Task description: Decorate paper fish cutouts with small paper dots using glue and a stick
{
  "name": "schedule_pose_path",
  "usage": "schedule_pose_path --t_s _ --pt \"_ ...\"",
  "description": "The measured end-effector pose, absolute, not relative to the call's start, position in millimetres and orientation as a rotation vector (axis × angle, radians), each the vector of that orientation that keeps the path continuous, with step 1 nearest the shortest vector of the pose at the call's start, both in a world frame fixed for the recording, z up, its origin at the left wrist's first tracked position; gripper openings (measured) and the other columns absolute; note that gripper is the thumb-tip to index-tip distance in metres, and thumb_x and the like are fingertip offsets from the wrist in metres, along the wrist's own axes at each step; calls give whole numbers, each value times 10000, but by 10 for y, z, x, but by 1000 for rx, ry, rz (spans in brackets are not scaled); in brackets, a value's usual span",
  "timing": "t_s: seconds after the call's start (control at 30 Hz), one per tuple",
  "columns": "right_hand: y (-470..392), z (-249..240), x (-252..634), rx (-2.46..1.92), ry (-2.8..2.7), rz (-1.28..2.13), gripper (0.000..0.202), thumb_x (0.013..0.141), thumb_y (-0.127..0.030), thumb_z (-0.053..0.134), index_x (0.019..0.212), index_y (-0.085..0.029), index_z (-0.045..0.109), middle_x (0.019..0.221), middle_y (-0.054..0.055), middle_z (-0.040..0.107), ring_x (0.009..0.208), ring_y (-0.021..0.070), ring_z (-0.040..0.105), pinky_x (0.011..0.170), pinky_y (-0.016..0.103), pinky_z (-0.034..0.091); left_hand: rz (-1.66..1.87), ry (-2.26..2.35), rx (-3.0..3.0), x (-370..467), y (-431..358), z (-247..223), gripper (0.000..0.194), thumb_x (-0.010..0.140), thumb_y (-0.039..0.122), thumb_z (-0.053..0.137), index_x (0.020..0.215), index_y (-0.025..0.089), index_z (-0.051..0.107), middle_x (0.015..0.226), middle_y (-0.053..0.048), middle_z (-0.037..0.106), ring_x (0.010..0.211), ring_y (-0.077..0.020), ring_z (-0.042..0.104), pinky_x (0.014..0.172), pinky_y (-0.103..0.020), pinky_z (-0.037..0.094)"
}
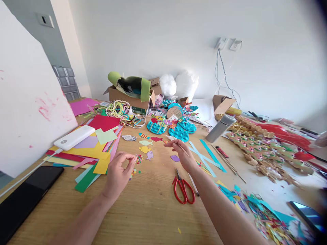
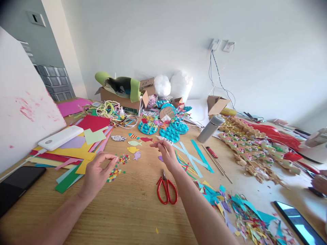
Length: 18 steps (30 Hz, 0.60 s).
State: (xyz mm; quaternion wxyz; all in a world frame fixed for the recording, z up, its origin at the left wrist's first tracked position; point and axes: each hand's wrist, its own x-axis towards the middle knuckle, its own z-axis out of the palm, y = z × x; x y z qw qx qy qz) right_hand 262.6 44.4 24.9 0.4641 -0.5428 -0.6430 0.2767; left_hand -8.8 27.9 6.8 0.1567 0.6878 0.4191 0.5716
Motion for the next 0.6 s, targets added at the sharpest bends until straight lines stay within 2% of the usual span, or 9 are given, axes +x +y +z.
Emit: schedule_pose_path --t_s 0.17,0.37,0.5,0.6 --pt "274 293 2627 -1294 -1366 831 242 909 -431 468 958 -219 574 1063 89 738 1018 215 646 833 368 472 1624 1221 1934 -81 274 92 156 857 326 607 756 212 642 751 -14 675 732 -162 636 718 -271 499" --pt "-17 511 2627 -1263 -1282 794 247 901 -467 504 954 -237 577 1077 97 715 1031 231 648 842 382 506 1565 1229 1853 -84 262 94 239 923 357 504 779 206 621 758 -25 688 749 -168 644 732 -267 491" --pt "-286 600 2594 -1201 -1209 756 229 906 -478 524 946 -259 581 984 78 709 969 234 659 856 413 517 1542 1202 1783 -91 241 89 258 954 369 453 799 208 582 756 -26 672 723 -163 638 699 -265 498" --pt "-527 567 2364 -1203 -1191 731 223 876 -492 583 939 -278 598 958 70 709 968 255 657 886 442 511 1585 1122 1884 -78 158 125 350 996 370 349 768 212 564 808 -53 672 806 -177 639 764 -302 506"
